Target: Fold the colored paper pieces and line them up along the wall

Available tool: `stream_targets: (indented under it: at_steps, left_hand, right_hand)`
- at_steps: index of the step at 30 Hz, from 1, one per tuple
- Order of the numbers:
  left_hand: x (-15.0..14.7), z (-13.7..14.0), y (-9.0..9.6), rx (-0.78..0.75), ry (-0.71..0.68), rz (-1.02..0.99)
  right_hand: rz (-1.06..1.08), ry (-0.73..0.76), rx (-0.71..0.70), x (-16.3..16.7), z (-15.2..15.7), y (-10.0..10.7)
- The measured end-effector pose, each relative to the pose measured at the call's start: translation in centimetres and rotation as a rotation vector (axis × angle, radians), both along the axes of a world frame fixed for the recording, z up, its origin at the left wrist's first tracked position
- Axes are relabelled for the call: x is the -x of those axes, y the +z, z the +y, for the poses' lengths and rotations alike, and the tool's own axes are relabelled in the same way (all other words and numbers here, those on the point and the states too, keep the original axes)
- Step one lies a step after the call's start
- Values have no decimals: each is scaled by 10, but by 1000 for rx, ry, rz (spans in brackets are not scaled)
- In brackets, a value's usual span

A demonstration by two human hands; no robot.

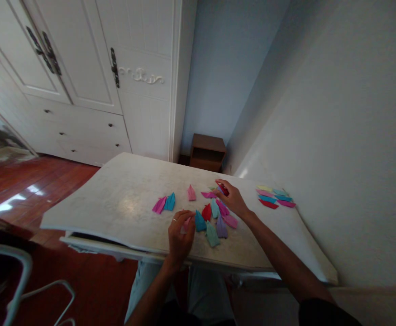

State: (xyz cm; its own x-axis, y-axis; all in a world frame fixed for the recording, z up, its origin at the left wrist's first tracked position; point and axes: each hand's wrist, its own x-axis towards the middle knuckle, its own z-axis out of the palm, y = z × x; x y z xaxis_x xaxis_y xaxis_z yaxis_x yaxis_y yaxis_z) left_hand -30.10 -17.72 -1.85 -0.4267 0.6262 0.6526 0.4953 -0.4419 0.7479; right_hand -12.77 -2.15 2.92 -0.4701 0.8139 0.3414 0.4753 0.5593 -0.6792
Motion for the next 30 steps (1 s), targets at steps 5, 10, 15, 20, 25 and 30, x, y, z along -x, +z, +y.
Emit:
stream_targets:
  at_steps: [5,10,15,20,25,30]
  left_hand:
    - [16,5,-9,176,165,-69]
    - [26,8,-17,270,118,86]
    - [28,6,-21,264,89,128]
    - [30,7,-24,244,126,95]
    - [27,6,-22,244,159,113]
    - [28,-1,-21,246,134,63]
  right_hand:
    - [11,184,224,64,-24,-12]
    - [83,255,312,80,-24,-25]
    - [129,247,342,51,-19,-25]
    - [34,207,304,43,-25,-19]
    - [-249,194,102,81,-30,-13]
    - [-400,217,7,106,-28,-12]
